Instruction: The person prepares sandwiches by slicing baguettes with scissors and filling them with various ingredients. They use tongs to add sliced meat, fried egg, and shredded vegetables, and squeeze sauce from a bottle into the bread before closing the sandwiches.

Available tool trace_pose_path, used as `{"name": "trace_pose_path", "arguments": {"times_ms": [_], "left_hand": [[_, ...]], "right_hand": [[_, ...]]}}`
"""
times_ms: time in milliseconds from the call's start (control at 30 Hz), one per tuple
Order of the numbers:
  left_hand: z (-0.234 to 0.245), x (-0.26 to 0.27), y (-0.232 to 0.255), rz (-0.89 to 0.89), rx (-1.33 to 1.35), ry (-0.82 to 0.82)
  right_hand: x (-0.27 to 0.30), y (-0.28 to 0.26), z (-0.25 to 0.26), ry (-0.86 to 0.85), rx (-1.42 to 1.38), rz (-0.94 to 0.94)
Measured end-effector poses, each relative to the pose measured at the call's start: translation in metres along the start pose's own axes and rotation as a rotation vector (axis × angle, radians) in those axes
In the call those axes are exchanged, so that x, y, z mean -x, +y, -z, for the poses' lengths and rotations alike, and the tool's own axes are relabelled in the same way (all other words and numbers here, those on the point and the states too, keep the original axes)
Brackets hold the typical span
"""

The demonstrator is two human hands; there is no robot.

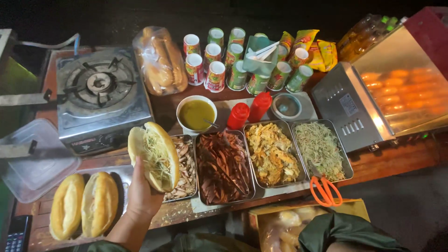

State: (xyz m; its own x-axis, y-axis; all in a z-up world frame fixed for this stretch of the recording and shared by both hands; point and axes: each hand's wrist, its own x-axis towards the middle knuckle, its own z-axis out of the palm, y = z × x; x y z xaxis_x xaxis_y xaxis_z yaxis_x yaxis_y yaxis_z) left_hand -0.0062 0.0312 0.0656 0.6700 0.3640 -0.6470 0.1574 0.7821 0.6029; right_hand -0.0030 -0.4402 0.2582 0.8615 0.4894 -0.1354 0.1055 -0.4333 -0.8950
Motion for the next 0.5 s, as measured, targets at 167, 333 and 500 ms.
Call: {"name": "trace_pose_path", "arguments": {"times_ms": [167, 333, 500], "left_hand": [[-0.009, -0.001, -0.006, 0.020, -0.012, 0.055], [-0.005, -0.010, -0.011, 0.013, 0.040, 0.086], [-0.006, -0.007, -0.010, -0.028, 0.052, 0.083]], "right_hand": [[0.100, 0.357, 0.031, -0.086, 0.329, -0.187], [0.056, 0.559, -0.003, -0.173, 0.647, -0.341], [-0.004, 0.653, -0.023, -0.249, 0.984, -0.502]]}}
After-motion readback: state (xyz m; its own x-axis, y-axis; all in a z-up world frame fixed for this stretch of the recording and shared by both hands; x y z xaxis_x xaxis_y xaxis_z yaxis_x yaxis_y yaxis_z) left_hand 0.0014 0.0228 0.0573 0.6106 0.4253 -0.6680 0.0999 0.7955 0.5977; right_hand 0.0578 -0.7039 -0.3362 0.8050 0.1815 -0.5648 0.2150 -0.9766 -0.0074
